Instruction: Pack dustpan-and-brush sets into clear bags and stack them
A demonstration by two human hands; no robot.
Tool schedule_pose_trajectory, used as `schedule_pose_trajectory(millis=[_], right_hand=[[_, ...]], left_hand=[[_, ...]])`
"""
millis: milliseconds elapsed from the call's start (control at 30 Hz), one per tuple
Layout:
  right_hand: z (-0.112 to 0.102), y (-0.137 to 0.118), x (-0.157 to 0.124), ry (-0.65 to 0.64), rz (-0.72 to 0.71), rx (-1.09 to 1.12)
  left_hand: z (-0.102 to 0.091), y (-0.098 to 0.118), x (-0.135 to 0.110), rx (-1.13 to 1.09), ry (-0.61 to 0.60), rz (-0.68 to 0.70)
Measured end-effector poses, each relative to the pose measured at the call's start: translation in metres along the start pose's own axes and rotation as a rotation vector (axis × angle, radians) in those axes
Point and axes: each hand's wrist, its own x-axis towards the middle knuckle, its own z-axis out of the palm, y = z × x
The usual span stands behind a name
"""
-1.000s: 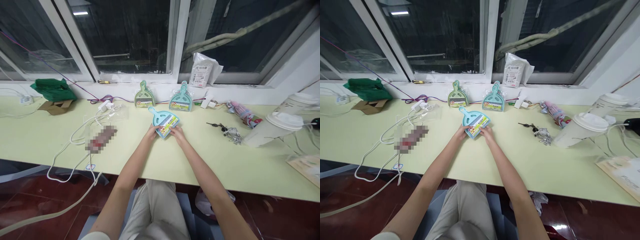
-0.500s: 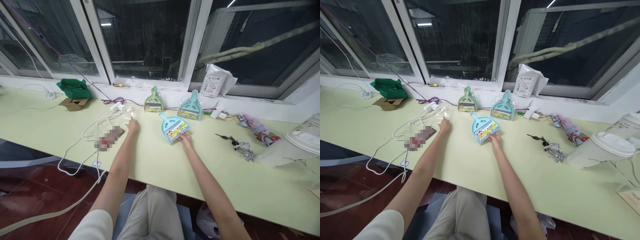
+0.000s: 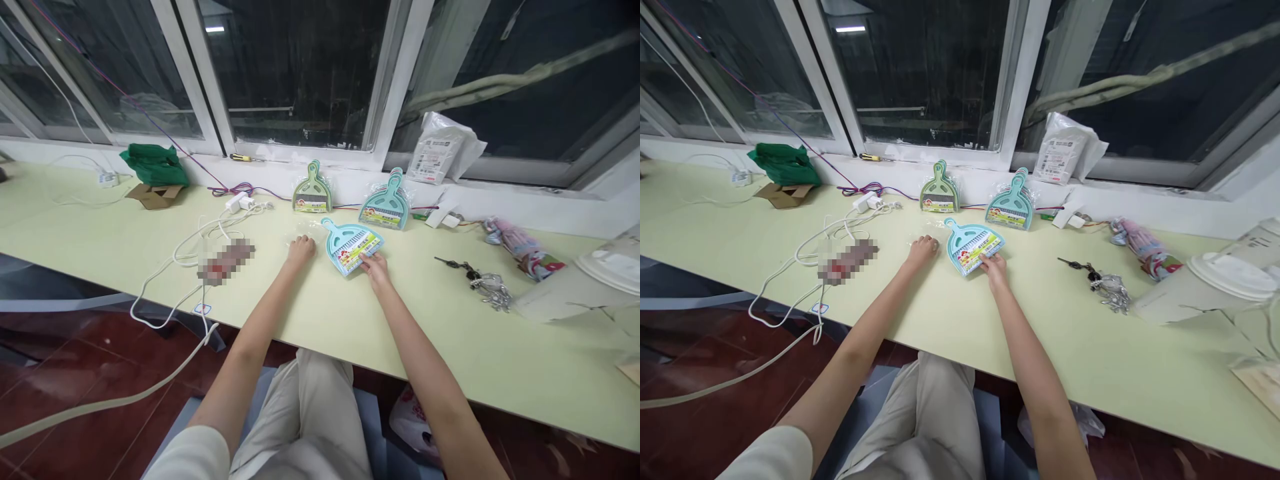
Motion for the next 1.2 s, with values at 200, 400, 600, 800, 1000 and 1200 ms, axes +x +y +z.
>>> schedule_pose_trajectory(millis=[200, 400, 600, 800, 1000, 1200], right_hand=[[-0.003, -0.011, 0.002, -0.057, 0.039, -0.062], [-0.009, -0.018, 0.005, -0.018, 0.076, -0.125], [-0.016, -0.021, 0.01, 0.039, 0.099, -0.128], [-0.016, -0.025, 0.01, -0.002, 0.104, -0.102], [-0.006, -0.028, -0.001, -0.188, 0.133, -0.171], [0.005, -0.015, -0.002, -0.02, 0.1, -0.068]], left_hand=[[0.005, 0.028, 0.003, -0.036, -0.053, -0.101], [0.003, 0.031, -0.004, -0.02, -0.03, -0.07], [-0.002, 0.02, -0.007, -0.055, -0.046, -0.1], [-0.005, 0.013, -0.006, -0.107, -0.033, -0.144], [-0.01, 0.019, -0.012, -0.189, 0.035, -0.076], [-0.012, 0.024, -0.014, -0.194, 0.081, 0.087]])
